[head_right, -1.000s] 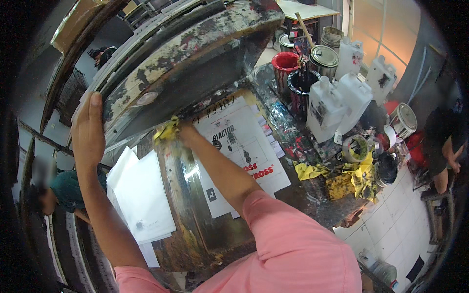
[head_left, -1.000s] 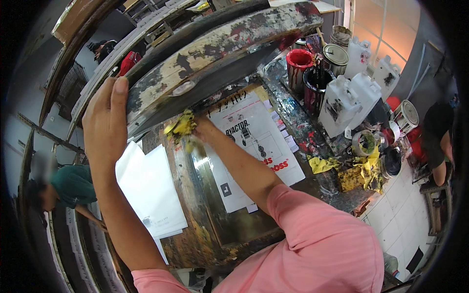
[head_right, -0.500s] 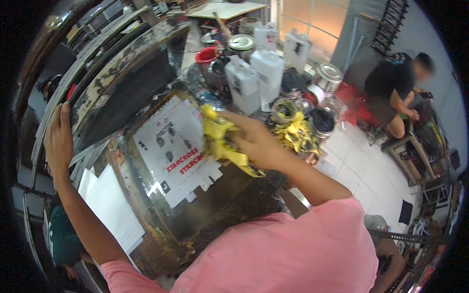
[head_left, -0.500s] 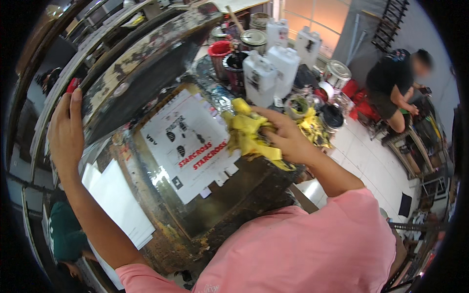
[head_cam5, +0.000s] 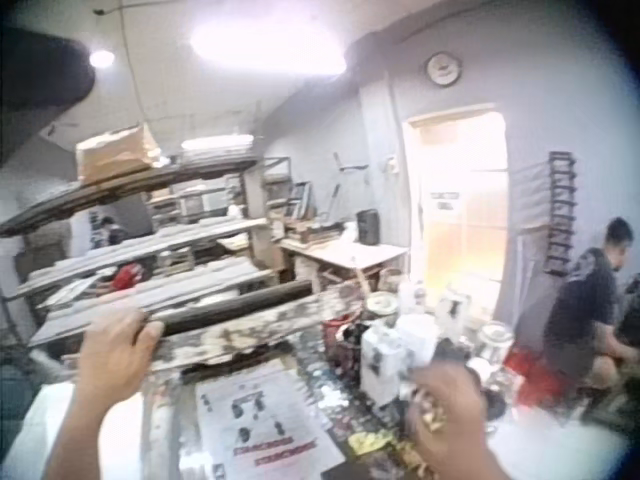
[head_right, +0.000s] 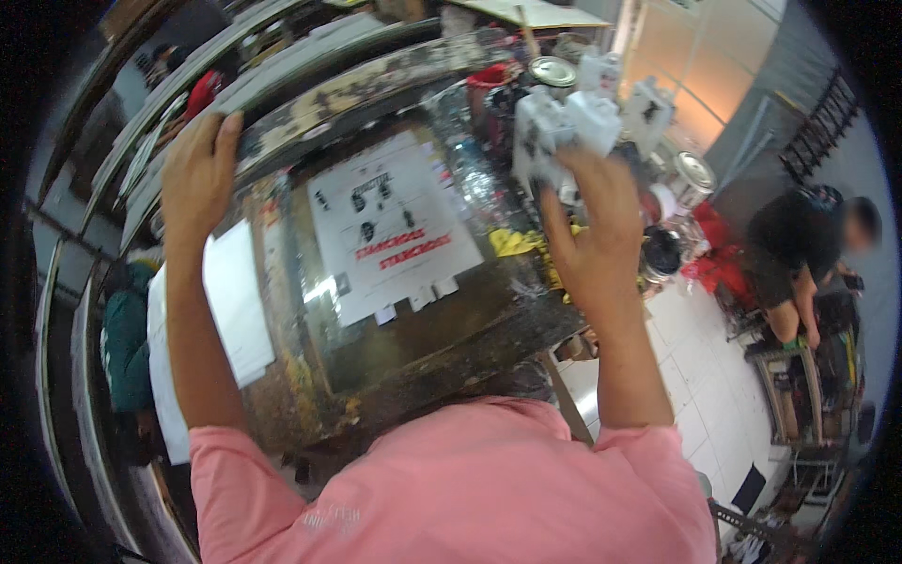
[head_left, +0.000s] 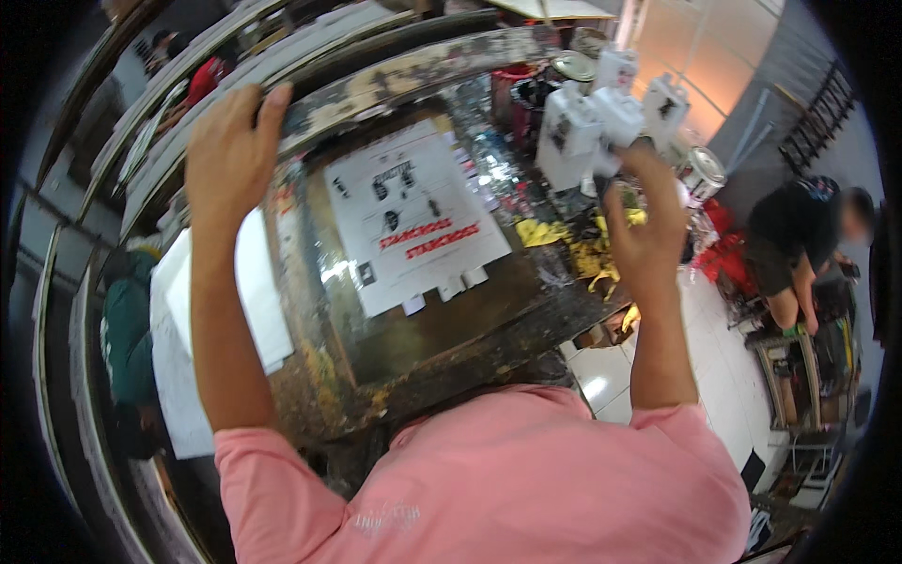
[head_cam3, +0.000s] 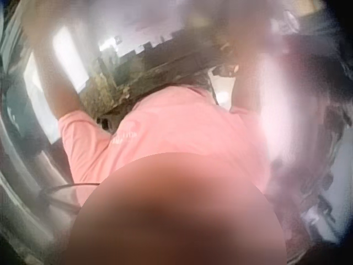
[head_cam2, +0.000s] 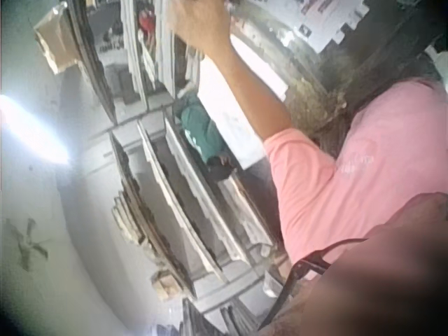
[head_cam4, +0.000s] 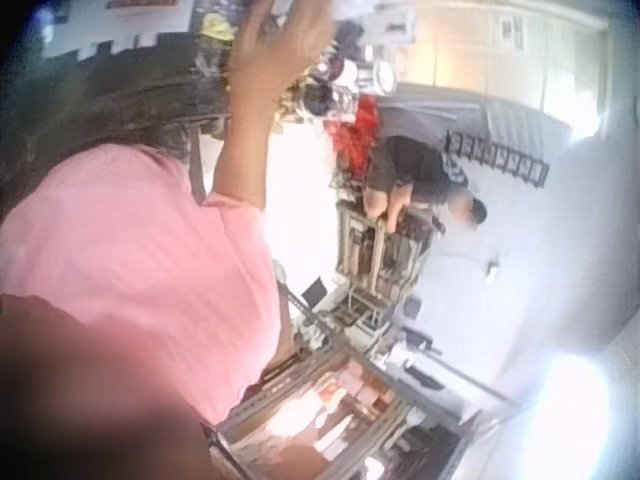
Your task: The person repeatedly places white paper sheets under a screen printing frame, pulls a squeegee across the screen to transfer ink, then lifts the frame and removes the printed sheet. The printed sheets are stacked to the side while the process continues.
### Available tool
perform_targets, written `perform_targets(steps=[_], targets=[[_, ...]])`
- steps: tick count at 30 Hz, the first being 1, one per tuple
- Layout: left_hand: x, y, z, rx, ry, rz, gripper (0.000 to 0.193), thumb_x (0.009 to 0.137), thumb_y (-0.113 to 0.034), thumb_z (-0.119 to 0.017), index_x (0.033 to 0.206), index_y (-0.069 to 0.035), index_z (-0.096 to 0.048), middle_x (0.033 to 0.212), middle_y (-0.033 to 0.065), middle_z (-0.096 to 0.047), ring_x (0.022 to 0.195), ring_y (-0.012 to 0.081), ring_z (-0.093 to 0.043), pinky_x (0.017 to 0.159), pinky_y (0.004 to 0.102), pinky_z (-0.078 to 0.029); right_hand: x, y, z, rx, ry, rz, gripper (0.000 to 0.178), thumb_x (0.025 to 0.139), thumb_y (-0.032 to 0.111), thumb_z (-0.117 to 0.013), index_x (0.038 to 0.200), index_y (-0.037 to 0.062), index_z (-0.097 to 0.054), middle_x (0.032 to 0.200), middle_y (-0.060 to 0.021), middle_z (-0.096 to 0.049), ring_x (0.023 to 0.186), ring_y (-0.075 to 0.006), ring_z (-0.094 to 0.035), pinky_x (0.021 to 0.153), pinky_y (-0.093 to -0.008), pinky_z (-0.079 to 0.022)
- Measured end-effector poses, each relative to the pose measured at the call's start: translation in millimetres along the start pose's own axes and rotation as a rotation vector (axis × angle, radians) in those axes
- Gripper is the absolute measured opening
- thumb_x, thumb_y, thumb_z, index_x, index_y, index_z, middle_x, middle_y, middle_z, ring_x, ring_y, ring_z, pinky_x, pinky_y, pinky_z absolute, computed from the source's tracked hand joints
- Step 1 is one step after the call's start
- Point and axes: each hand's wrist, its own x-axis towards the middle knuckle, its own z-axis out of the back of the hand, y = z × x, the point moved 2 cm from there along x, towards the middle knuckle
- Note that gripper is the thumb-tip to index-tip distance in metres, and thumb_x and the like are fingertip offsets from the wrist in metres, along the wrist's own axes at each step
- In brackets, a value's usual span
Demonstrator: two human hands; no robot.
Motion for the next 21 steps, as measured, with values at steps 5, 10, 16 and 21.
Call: perform_targets(steps=[5,10,16,21], targets=[[-17.7,1.2,6.2,-0.035,-0.075,-0.057,0.038,0.109,-0.037,-0.048,0.11,-0.004,-0.067,0.091,0.0142,-0.068,0.089,0.0361,-0.065,0.079,0.0475,-0.047,143.7,127.3,-83.9,0.097,0.069,0.503,0.02,0.092,0.025,-0.067,0.102,0.0076,-0.071,0.097,-0.0137,-0.071,0.096,-0.0343,-0.068,0.082,-0.0471,-0.051],[-24.9,-14.9,4.6,-0.004,0.013,0.041,0.05,0.107,-0.035,-0.051,0.149,-0.008,-0.051,0.09,0.0155,-0.067,0.092,0.0369,-0.065,0.089,0.0494,-0.047,136.0,127.3,-174.2,0.004,0.233,0.525,0.033,0.096,0.038,-0.061,0.093,0.0057,-0.068,0.09,-0.0119,-0.071,0.094,-0.0308,-0.068,0.082,-0.0483,-0.05],[-86.0,-27.2,1.0,-0.074,-0.35,-0.319,0.051,0.096,-0.04,-0.067,0.137,-0.01,-0.063,0.095,0.0079,-0.067,0.094,0.037,-0.064,0.094,0.049,-0.047,144.8,137.3,-180.0,0.033,0.212,0.583,0.035,0.096,0.036,-0.063,0.089,0.0018,-0.065,0.086,-0.0174,-0.069,0.088,-0.0373,-0.068,0.079,-0.0499,-0.052],[-266.4,52.7,-71.3,-0.432,0.519,-0.06,0.041,0.092,-0.033,-0.074,0.124,-0.007,-0.07,0.114,0.0093,-0.07,0.116,0.0315,-0.064,0.106,0.0491,-0.047,167.8,143.7,-181.1,0.084,0.175,0.59,0.034,0.096,0.033,-0.064,0.091,-0.0006,-0.067,0.086,-0.0186,-0.07,0.088,-0.0395,-0.068,0.08,-0.0506,-0.053]])
